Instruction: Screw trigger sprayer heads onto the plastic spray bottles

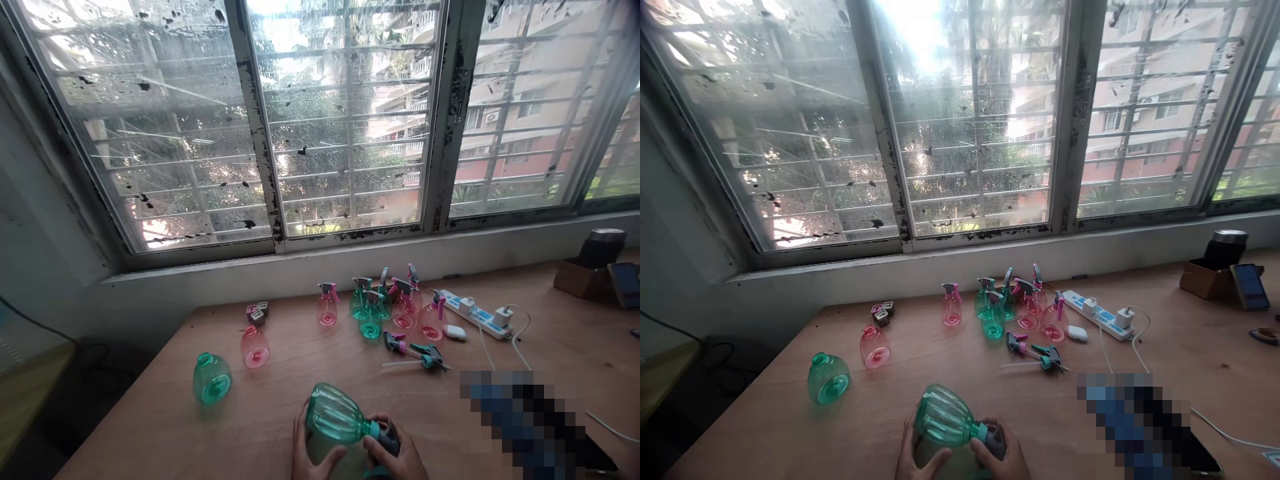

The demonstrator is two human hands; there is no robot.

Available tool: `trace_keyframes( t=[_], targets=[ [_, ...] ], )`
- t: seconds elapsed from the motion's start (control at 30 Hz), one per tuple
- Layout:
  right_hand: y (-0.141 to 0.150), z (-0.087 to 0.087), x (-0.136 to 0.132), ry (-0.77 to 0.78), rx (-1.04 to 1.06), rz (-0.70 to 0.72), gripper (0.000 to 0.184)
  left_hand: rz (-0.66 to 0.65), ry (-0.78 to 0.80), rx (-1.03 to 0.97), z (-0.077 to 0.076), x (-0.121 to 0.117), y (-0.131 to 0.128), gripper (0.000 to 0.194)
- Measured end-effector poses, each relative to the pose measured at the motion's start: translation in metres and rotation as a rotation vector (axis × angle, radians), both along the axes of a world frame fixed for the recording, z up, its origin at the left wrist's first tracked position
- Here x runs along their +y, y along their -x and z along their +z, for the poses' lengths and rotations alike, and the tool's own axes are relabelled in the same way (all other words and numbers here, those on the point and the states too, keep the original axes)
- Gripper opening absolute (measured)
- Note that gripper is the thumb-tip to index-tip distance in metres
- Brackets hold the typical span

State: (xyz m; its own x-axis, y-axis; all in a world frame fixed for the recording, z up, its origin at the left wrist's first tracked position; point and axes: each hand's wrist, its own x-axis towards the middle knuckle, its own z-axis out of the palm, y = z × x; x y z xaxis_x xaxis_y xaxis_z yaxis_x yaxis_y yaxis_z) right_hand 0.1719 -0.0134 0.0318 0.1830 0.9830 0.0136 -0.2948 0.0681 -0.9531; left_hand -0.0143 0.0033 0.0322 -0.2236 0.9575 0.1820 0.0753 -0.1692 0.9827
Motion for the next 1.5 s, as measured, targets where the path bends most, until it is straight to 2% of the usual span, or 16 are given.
trace_keyframes(
  t=[0.23,0.53,0.63,0.77,0.87,1.07,1.27,1.5],
  targets=[
    [0.0024,0.0059,-0.0023,-0.036,-0.068,0.006,0.044,0.036,0.032,-0.012,-0.0019,0.0004,-0.0002,0.076],
    [-0.0015,0.0035,-0.0012,0.023,0.028,0.018,0.05,0.002,-0.05,0.034,0.0041,0.0002,-0.0003,0.08],
    [-0.0003,0.001,-0.0008,0.003,0.03,0.027,0.048,0.019,-0.032,0.023,0.0026,-0.0007,-0.001,0.084],
    [0.0001,-0.0014,-0.0004,-0.036,-0.015,0.039,0.046,0.048,0.007,-0.02,-0.0017,0.0007,-0.0004,0.075],
    [-0.0016,-0.0011,0.0,-0.021,-0.017,0.031,0.047,0.037,-0.005,-0.04,-0.003,0.0024,0.0005,0.078],
    [-0.003,0.0,0.0005,0.021,0.012,0.019,0.05,0.024,-0.016,-0.064,0.0026,0.0005,-0.0034,0.086],
    [-0.0018,-0.0009,0.0003,-0.046,-0.062,0.039,0.044,0.053,0.045,-0.084,0.0058,-0.0012,-0.0049,0.076],
    [-0.0042,-0.0026,0.0009,0.016,0.0,0.055,0.05,0.053,0.037,-0.017,0.0038,0.0003,-0.0024,0.075]
  ],
)
